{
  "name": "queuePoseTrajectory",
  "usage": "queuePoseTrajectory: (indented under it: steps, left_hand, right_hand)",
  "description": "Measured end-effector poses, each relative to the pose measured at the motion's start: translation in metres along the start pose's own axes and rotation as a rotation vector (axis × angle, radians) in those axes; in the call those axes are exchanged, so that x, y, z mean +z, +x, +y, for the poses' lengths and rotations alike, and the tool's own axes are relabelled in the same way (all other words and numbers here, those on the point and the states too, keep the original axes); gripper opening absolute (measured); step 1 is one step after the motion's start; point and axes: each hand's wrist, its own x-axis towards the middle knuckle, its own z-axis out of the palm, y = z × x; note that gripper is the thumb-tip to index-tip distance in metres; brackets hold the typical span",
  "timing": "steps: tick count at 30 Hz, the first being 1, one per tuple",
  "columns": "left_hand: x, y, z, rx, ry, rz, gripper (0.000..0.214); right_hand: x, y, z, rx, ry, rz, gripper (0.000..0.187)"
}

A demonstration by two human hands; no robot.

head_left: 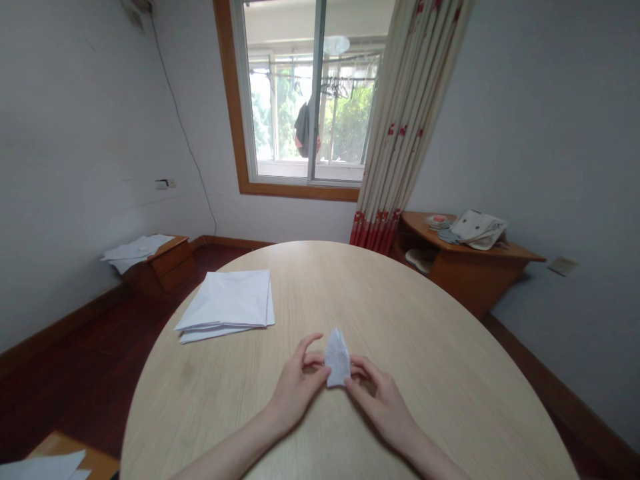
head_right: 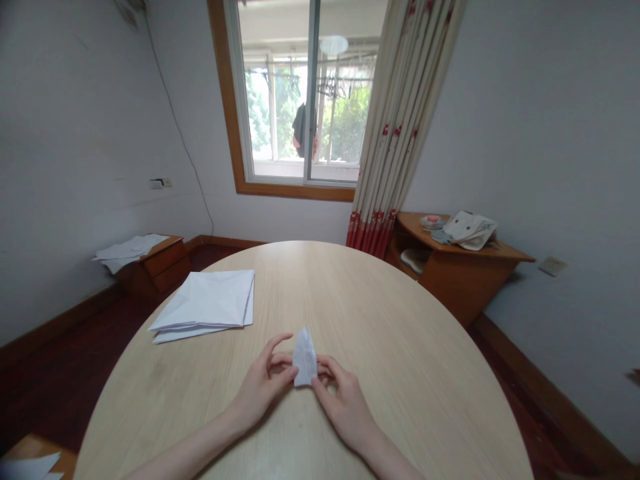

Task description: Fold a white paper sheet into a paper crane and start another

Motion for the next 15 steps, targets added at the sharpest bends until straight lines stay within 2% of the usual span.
queuePoseTrajectory:
  steps: [7, 11, 15]
  left_hand:
    - [0.0002, -0.0002, 0.002, -0.041, 0.085, -0.048, 0.029]
    - [0.0009, -0.0007, 0.0004, -0.059, 0.075, -0.034, 0.031]
    - [0.0011, -0.0005, -0.002, -0.135, 0.03, -0.017, 0.037]
  right_hand:
    - [-0.0001, -0.0008, -0.0011, 0.029, 0.04, -0.037, 0.029]
    - [0.0001, -0.002, -0.0039, 0.056, 0.092, -0.069, 0.034]
    - [0.0007, -0.0028, -0.0042, 0.08, 0.115, -0.092, 0.038]
